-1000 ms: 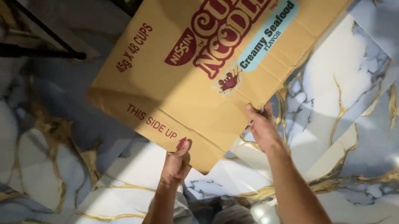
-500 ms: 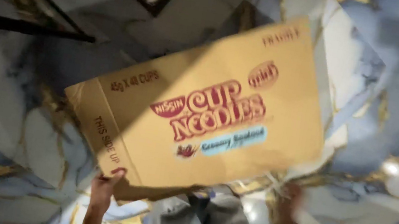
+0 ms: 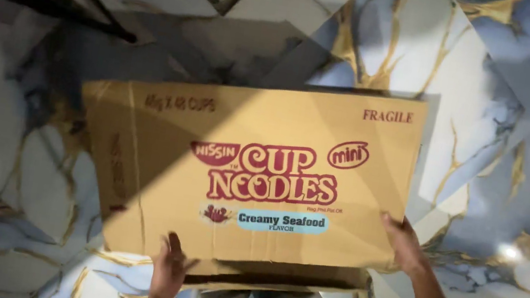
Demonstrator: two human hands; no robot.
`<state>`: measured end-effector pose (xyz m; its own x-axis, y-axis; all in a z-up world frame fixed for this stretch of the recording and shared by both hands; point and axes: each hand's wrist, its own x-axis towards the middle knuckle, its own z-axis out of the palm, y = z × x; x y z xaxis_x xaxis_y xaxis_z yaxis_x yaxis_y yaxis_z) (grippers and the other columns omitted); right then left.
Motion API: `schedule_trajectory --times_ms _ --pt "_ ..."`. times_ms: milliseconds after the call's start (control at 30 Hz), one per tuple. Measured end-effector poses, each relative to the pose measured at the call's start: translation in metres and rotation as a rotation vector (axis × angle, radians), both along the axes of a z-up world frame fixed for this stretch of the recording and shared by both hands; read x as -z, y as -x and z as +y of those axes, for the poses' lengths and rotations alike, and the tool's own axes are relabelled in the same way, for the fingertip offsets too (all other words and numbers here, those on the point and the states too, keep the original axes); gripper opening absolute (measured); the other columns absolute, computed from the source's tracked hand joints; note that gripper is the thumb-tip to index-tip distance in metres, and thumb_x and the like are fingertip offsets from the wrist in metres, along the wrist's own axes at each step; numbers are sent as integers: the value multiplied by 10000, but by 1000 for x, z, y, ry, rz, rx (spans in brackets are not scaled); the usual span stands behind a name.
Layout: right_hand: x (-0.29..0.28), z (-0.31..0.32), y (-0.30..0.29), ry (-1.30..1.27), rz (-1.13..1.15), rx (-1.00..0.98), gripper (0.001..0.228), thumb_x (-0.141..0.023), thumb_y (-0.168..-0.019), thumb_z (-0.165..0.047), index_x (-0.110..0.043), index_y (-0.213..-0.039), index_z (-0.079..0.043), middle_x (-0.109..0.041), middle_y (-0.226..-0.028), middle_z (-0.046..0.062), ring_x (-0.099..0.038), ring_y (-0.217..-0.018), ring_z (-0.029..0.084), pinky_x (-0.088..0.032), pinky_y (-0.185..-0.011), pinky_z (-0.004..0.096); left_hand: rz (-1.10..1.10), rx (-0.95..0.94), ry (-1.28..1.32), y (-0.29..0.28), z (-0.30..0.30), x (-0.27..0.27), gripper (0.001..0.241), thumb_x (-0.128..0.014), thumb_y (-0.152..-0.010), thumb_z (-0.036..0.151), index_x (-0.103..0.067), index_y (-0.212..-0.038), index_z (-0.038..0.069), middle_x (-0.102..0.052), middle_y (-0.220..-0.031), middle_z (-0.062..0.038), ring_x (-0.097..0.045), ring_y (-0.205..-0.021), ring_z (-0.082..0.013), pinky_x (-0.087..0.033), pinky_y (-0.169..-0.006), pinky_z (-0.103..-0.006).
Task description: Packing cups of noodles into cardboard boxes.
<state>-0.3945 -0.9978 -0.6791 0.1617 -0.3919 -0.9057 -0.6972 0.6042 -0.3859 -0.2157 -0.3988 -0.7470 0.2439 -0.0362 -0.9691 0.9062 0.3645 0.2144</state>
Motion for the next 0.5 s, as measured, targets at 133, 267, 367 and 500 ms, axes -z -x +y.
schedule_trajectory --times_ms 133,267,367,500 --pt "-1 13 17 -4 -103 -52 473 -624 -984 -294 -586 -1386 -48 -668 -1266 51 -620 -1125 187 -517 -931 373 -253 -44 -19 -42 -48 -16 331 -550 -1063 488 -543 -843 240 -378 -622 121 -334 -497 -60 -362 -477 -334" --pt "-52 41 17 -113 -83 -81 447 -571 -995 -291 -586 -1374 -54 -686 -1262 43 -639 -1125 192 -541 -937 381 -206 -14 -188 -53 -42 -78 418 -595 -1054 450 -481 -720 227 -225 -522 92 -207 -388 -64 -163 -330 -272" --pt "-90 50 27 -71 35 -235 462 -548 -1021 -318 -573 -1408 -67 -683 -1302 36 -628 -1170 171 -515 -980 360 -252 -140 -12 9 36 -45 279 -611 -1052 429 -601 -847 240 -297 -507 127 -278 -355 -31 -229 -281 -249" --pt "-118 72 91 -96 -181 -185 489 -568 -1033 -278 -570 -1430 9 -661 -1295 130 -605 -1132 237 -512 -946 427 -293 -324 -53 32 8 -223 236 -542 -963 327 -575 -1169 216 -581 -942 83 -577 -770 -62 -489 -605 -266"
